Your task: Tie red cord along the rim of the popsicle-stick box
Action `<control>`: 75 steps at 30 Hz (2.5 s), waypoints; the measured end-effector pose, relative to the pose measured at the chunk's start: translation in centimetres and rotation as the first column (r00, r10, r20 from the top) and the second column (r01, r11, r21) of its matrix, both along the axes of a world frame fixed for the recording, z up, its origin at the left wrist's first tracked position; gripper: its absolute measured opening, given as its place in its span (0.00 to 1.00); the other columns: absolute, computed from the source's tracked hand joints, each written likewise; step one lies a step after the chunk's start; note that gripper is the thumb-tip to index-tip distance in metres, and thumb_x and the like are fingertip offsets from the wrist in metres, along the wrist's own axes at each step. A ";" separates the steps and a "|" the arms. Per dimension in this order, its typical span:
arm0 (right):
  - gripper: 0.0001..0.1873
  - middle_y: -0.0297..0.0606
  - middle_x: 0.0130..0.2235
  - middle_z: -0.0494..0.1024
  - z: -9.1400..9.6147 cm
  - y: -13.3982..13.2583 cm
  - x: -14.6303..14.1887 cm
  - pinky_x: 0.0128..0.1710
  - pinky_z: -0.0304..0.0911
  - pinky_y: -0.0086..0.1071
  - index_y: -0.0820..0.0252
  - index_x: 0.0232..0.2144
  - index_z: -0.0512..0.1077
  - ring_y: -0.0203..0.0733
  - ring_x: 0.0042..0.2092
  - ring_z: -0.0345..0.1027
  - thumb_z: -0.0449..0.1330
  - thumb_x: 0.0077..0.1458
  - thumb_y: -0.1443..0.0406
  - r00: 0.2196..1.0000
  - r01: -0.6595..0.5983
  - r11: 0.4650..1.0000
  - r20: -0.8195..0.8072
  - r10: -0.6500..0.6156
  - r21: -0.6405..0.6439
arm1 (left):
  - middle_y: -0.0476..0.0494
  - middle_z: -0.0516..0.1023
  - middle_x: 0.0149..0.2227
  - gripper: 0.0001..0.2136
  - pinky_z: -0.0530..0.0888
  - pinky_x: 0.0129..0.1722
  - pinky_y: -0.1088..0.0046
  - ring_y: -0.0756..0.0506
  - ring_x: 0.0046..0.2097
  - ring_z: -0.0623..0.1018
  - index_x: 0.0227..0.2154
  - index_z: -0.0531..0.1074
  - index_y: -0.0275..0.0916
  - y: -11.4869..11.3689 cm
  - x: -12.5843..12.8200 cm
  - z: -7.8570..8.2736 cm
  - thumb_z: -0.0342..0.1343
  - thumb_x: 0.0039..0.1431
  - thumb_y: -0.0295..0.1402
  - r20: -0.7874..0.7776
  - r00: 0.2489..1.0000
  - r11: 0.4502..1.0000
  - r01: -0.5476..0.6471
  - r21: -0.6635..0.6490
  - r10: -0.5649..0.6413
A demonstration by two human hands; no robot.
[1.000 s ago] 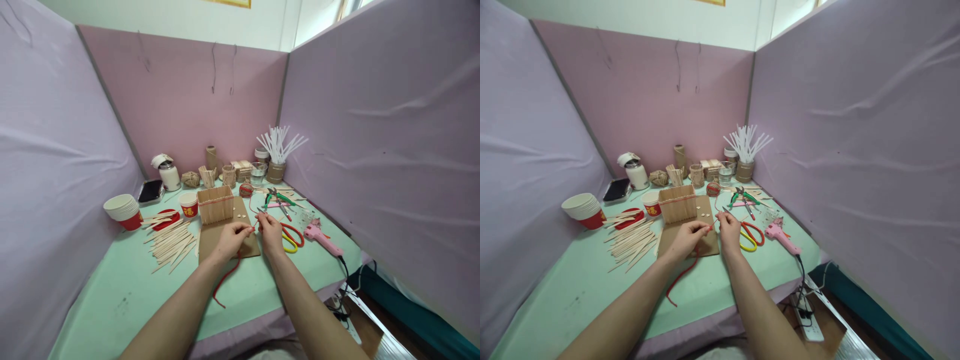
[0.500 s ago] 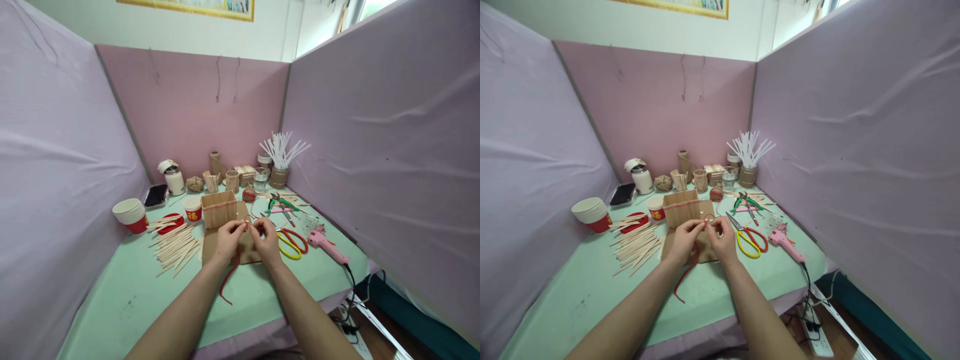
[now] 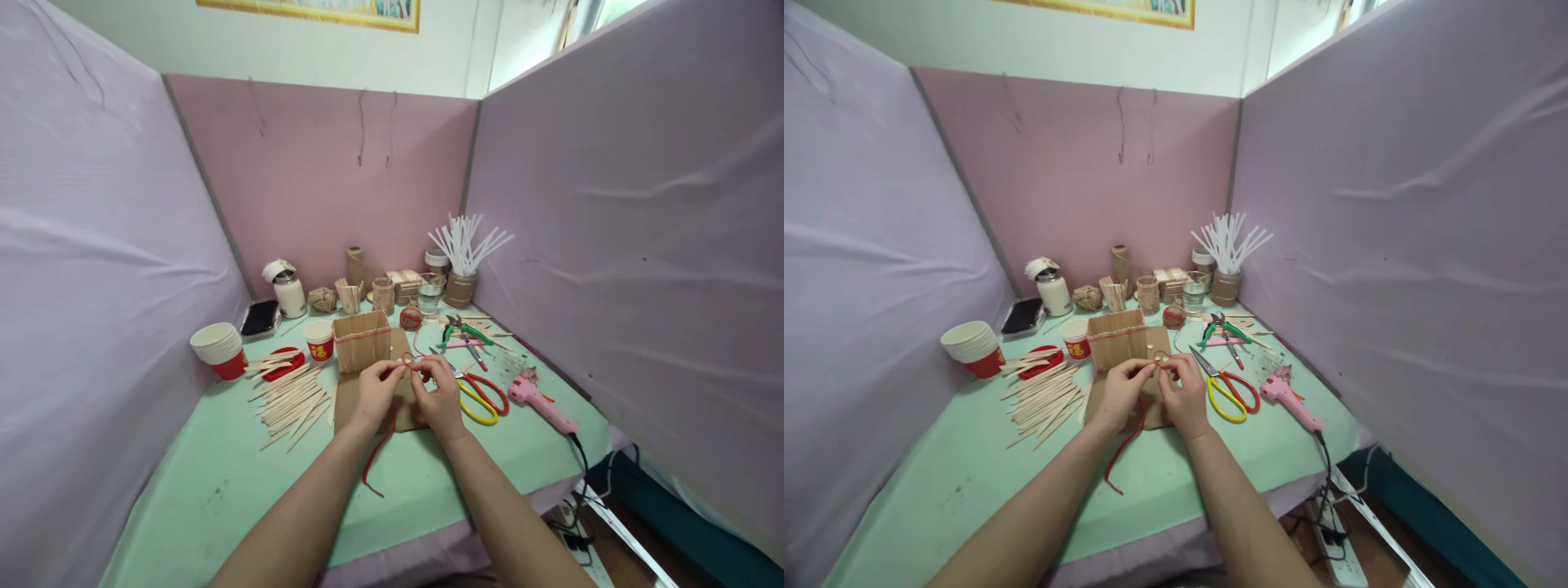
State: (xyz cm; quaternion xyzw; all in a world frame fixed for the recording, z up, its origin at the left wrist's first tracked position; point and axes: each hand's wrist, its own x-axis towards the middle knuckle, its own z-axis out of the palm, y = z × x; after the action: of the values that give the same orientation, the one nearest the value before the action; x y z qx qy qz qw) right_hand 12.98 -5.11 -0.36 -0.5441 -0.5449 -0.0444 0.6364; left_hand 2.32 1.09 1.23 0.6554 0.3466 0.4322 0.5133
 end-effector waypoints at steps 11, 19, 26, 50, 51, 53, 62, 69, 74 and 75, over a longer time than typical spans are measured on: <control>0.05 0.37 0.34 0.72 -0.5 0.0 0.2 0.36 0.62 0.34 0.57 0.33 0.67 0.39 0.35 0.64 0.53 0.54 0.69 0.998 -0.006 1.000 0.069 0.007 -0.011 | 0.41 0.79 0.32 0.09 0.70 0.39 0.70 0.45 0.36 0.75 0.29 0.76 0.34 0.0 0.1 -0.2 0.56 0.48 0.35 -0.041 0.998 0.999 0.050 -0.004 -0.050; 0.07 0.37 0.33 0.75 -0.7 0.4 0.7 0.36 0.62 0.32 0.59 0.32 0.69 0.39 0.35 0.67 0.55 0.53 0.61 0.931 -0.191 0.968 -0.342 0.127 -0.161 | 0.40 0.79 0.33 0.09 0.69 0.39 0.71 0.46 0.36 0.75 0.29 0.76 0.34 0.5 0.0 -0.4 0.55 0.49 0.34 -0.114 0.990 0.996 0.087 0.024 -0.083; 0.08 0.34 0.29 0.74 -0.9 0.6 1.0 0.33 0.61 0.31 0.59 0.30 0.70 0.37 0.31 0.66 0.56 0.50 0.60 0.895 -0.170 0.970 -0.439 0.078 -0.173 | 0.42 0.79 0.33 0.10 0.68 0.38 0.72 0.47 0.35 0.74 0.31 0.77 0.34 0.0 0.2 0.4 0.53 0.49 0.31 -0.180 0.974 0.989 0.148 0.030 -0.140; 0.10 0.35 0.28 0.74 -1.0 0.6 1.3 0.32 0.62 0.31 0.60 0.27 0.70 0.38 0.30 0.66 0.59 0.45 0.59 0.860 -0.209 0.956 -0.504 0.079 -0.207 | 0.44 0.78 0.31 0.08 0.69 0.36 0.72 0.47 0.34 0.74 0.28 0.77 0.37 -0.1 0.4 -0.5 0.52 0.51 0.30 -0.347 0.937 0.946 0.095 0.311 0.020; 0.10 0.35 0.27 0.74 -1.0 0.6 1.3 0.32 0.62 0.31 0.60 0.26 0.71 0.38 0.30 0.66 0.59 0.45 0.59 0.860 -0.205 0.957 -0.504 0.077 -0.205 | 0.44 0.77 0.30 0.08 0.68 0.35 0.73 0.48 0.33 0.73 0.28 0.77 0.37 -0.1 0.4 -0.5 0.52 0.51 0.31 -0.358 0.933 0.935 0.100 0.341 0.030; 0.09 0.34 0.27 0.74 -1.0 0.6 1.3 0.31 0.61 0.31 0.60 0.26 0.71 0.37 0.30 0.65 0.60 0.44 0.59 0.855 -0.207 0.958 -0.512 0.078 -0.200 | 0.45 0.76 0.29 0.08 0.67 0.33 0.74 0.48 0.32 0.72 0.27 0.76 0.37 -0.2 0.3 -0.5 0.53 0.51 0.32 -0.353 0.935 0.923 0.110 0.369 0.030; 0.12 0.36 0.29 0.76 -1.0 0.6 1.4 0.31 0.61 0.31 0.60 0.28 0.73 0.37 0.30 0.66 0.59 0.46 0.57 0.820 -0.266 0.946 -0.559 0.121 -0.186 | 0.45 0.75 0.27 0.09 0.66 0.33 0.74 0.49 0.31 0.71 0.26 0.76 0.36 -0.1 0.3 -0.6 0.52 0.53 0.34 -0.279 0.959 0.933 0.061 0.355 0.044; 0.12 0.34 0.29 0.74 -1.4 0.8 1.2 0.31 0.61 0.30 0.58 0.32 0.67 0.37 0.31 0.67 0.58 0.48 0.58 0.815 -0.280 0.945 -0.561 0.142 -0.167 | 0.46 0.73 0.26 0.08 0.66 0.32 0.75 0.50 0.31 0.71 0.23 0.75 0.36 -0.4 0.3 -0.3 0.52 0.52 0.31 -0.247 0.966 0.934 0.012 0.357 0.082; 0.09 0.33 0.30 0.71 -1.0 0.5 1.0 0.34 0.62 0.30 0.58 0.30 0.66 0.36 0.33 0.65 0.58 0.48 0.59 0.892 -0.191 0.967 -0.440 0.101 -0.166 | 0.47 0.73 0.26 0.08 0.66 0.32 0.76 0.50 0.31 0.71 0.23 0.75 0.37 -0.3 0.4 -0.4 0.52 0.52 0.32 -0.229 0.970 0.936 0.001 0.353 0.085; 0.08 0.34 0.31 0.70 -0.9 0.4 0.9 0.33 0.62 0.30 0.58 0.29 0.66 0.36 0.32 0.65 0.58 0.48 0.60 0.914 -0.154 0.973 -0.399 0.075 -0.170 | 0.47 0.73 0.26 0.09 0.66 0.32 0.76 0.50 0.31 0.71 0.23 0.75 0.37 -0.3 0.4 -0.5 0.52 0.52 0.32 -0.223 0.971 0.935 -0.006 0.354 0.090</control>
State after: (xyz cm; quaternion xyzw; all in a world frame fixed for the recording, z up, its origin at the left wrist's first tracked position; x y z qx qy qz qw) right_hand 13.91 -4.74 -1.22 -0.5696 -0.4402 0.1566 0.6762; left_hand 2.72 0.77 0.76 0.7743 0.3383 0.4188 0.3326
